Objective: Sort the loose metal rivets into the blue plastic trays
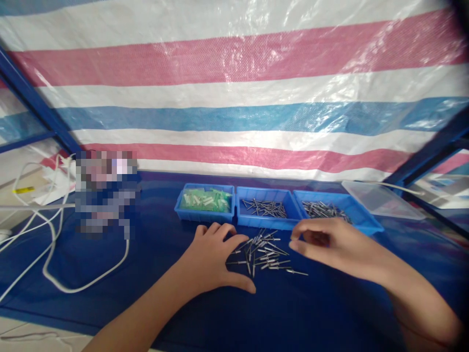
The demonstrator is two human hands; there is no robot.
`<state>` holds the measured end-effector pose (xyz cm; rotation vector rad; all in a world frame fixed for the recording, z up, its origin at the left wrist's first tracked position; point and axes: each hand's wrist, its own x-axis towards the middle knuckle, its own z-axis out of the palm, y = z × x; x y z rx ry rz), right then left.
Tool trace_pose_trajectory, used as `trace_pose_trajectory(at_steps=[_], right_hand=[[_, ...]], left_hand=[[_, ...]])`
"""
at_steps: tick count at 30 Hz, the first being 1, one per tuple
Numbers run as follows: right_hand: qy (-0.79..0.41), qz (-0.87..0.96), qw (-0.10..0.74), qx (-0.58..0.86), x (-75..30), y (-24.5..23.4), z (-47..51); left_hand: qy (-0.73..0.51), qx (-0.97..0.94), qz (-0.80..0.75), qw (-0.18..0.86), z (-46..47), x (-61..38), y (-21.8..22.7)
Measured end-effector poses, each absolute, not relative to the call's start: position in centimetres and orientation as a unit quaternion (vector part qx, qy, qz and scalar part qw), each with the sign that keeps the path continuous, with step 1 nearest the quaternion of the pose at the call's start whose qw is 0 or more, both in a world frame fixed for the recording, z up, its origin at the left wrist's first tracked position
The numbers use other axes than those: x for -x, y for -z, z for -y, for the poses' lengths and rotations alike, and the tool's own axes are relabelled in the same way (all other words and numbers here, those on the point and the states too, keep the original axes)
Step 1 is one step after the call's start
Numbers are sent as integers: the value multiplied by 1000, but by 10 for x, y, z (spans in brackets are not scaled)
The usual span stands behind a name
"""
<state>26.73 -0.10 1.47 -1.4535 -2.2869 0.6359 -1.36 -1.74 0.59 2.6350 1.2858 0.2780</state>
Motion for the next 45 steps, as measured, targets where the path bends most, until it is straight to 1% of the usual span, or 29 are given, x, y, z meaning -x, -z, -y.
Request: trace_pose_trajectory(at_steps=[2,5,9,12,21,23,26,30,33,37,45], right_hand=[[-268,828,140,473,-260,-13,7],[-263,845,136,445,-257,-4,7],[-244,861,127,428,-252,2,5],[-225,867,131,425,-242,-2,7],[-182,876,123,429,-220,-1,10],[-173,871,150,434,-216,2,10],[-193,845,229,442,-207,5,12],[-299,770,338,451,-193,13,14],[-360,715,392,453,-186,19,15],[-394,687,422,441,-185,22,15],[-387,700,422,426,-188,18,16]], left_hand=[[-79,-891,-438,87,15,21,-10],[-52,-884,-456,91,11,32,-19],[-21,-865,-473,167,8,41,-26],[-25,-859,-474,192,7,40,-25],[-49,-864,-470,176,6,31,-17],[-63,-861,-475,171,5,31,-16],[-122,-857,-462,194,4,28,-17],[-199,-840,-435,257,7,19,-18],[-218,-830,-427,284,10,12,-16],[-221,-827,-424,297,11,8,-10],[-241,-833,-419,270,8,10,-3]])
